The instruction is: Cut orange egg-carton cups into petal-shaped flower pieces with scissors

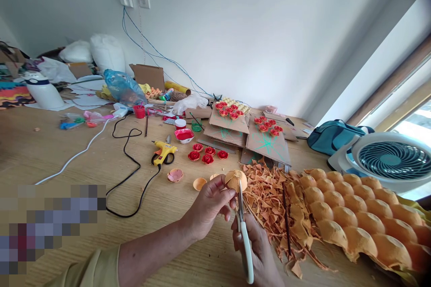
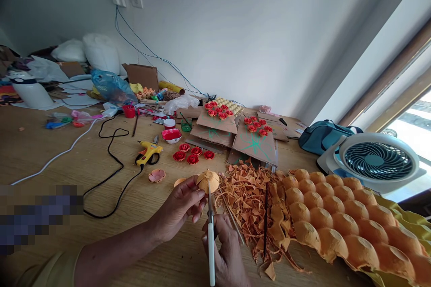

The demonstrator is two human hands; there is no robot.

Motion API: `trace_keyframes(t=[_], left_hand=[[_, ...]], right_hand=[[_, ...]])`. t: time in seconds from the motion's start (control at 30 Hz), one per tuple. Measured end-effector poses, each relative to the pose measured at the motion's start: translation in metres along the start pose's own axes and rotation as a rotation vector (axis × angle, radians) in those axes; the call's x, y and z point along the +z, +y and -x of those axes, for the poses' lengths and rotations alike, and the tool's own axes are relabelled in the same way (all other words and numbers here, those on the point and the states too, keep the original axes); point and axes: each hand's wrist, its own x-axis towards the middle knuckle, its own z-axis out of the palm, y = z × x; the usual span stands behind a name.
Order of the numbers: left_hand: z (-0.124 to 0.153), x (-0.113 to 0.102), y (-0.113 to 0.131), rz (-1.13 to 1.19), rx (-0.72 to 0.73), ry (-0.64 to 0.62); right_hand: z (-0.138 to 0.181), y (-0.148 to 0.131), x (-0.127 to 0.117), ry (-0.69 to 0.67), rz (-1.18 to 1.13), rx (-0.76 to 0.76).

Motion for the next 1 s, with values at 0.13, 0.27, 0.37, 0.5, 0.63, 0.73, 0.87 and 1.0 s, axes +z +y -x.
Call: trace_keyframes(t=[0.13, 0.27, 0.37, 0.5, 0.63, 0.73, 0.87, 1.0], left_hand=[[0.0, 0.001, 0.001, 0.015, -0.007, 0.014], [0.001, 0.002, 0.001, 0.029, 0.0, 0.01], [0.002, 0.003, 0.0, 0.038, 0.001, 0.005], [0.001, 0.004, -0.003, -0.009, 0.045, 0.013], [0.003, 0.006, -0.001, -0.059, 0.101, 0.043], [0.005, 0.008, 0.001, -0.063, 0.105, 0.057], [0.006, 0.01, 0.004, -0.027, 0.088, 0.046], [0.001, 0.005, 0.006, 0.013, 0.1, 0.024]], right_hand=[[0.003, 0.003, 0.003, -0.003, -0.054, 0.02], [0.002, -0.002, 0.003, -0.001, -0.062, 0.037], [0.001, -0.006, 0.002, 0.023, -0.043, 0.024], [0.0, -0.008, 0.004, 0.018, -0.055, -0.001], [0.002, -0.006, 0.005, -0.001, -0.061, -0.011], [0.002, -0.005, 0.004, 0.013, -0.02, -0.015], [0.0, -0.002, 0.0, 0.047, 0.048, -0.044], [-0.002, -0.002, -0.003, 0.033, 0.105, -0.041]])
